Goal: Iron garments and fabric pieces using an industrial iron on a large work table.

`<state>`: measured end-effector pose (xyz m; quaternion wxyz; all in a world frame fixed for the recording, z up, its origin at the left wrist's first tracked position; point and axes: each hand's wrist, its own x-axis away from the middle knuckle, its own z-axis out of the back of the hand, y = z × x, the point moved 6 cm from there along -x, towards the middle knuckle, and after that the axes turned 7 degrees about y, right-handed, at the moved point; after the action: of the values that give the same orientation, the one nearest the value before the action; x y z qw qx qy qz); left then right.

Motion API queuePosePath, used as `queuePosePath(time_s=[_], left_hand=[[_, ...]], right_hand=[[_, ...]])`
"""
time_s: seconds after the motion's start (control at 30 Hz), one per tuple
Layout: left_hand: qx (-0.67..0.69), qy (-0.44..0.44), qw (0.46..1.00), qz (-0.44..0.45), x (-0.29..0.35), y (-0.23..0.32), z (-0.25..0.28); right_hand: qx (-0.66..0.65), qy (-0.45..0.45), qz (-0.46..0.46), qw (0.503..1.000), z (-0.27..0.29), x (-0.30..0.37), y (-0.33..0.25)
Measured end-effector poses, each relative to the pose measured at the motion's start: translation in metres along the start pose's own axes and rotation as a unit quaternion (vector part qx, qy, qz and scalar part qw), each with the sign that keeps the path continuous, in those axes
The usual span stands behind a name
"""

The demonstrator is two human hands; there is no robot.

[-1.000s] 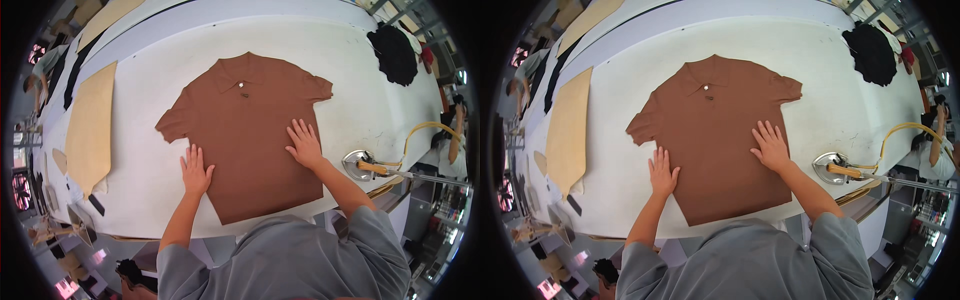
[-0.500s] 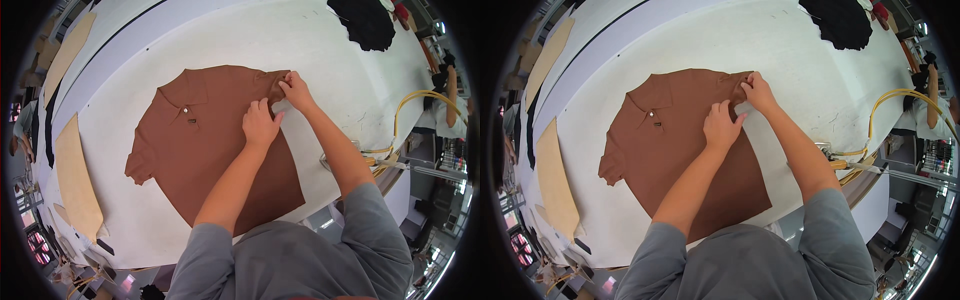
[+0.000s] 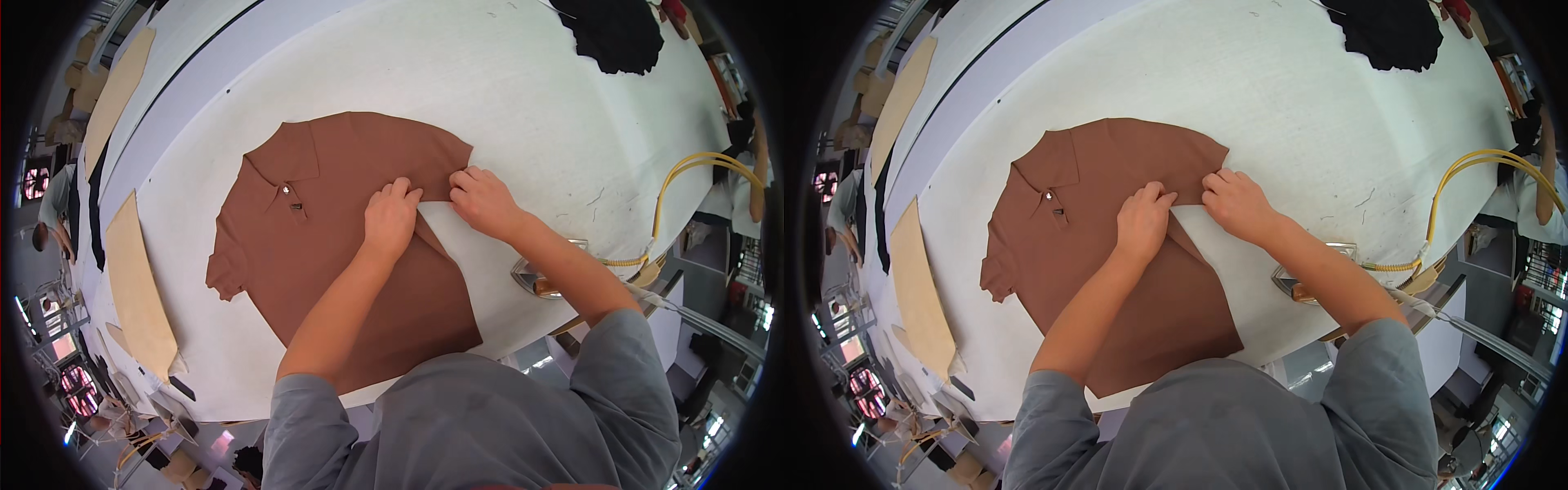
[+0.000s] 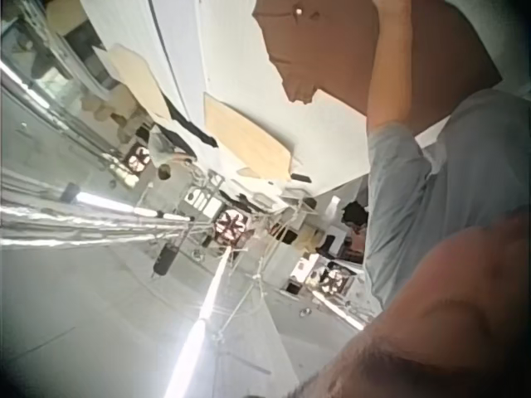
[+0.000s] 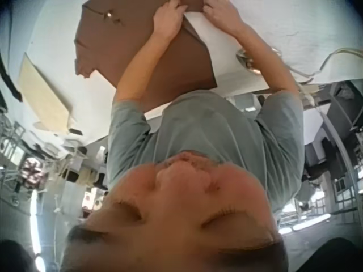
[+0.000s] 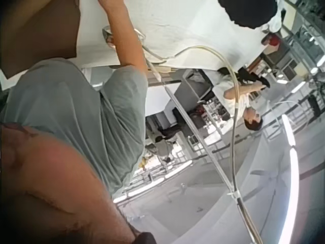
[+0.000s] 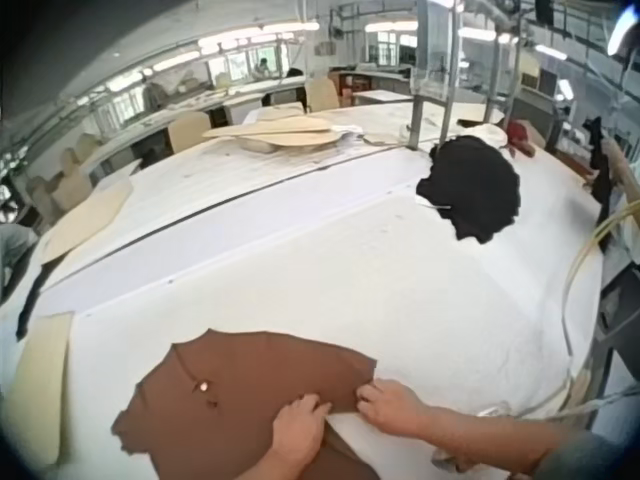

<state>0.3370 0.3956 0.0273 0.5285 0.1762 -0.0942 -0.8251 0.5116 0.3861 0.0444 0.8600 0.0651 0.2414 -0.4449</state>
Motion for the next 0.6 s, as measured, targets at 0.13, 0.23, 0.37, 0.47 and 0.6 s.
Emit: queuePosePath(time_s=[0.13, 0.23, 0.37, 0.47, 0.6], left_hand=[[-0.060, 0.163, 0.977, -0.126, -0.007, 0.028, 0.005], [-0.032, 0.176, 0.978, -0.109, -0.016, 0.037, -0.006], [0.031, 0.159, 0.981, -0.106, -0.021, 0.041, -0.002], [0.114, 0.036, 0.987, -0.112, -0.026, 0.038, 0.003], [0.096, 0.066, 0.992, 0.039, -0.057, -0.012, 0.013]], right_hand=[[0.017, 0.125, -0.212, 0.969, 0.000, -0.027, 0.044], [-0.043, 0.053, -0.249, 0.966, -0.029, -0.047, 0.060], [-0.079, -0.021, -0.302, 0.950, -0.044, -0.047, 0.081], [-0.022, -0.082, -0.354, 0.931, -0.047, -0.039, 0.094], [0.037, 0.038, -0.196, 0.979, -0.036, -0.048, 0.072]])
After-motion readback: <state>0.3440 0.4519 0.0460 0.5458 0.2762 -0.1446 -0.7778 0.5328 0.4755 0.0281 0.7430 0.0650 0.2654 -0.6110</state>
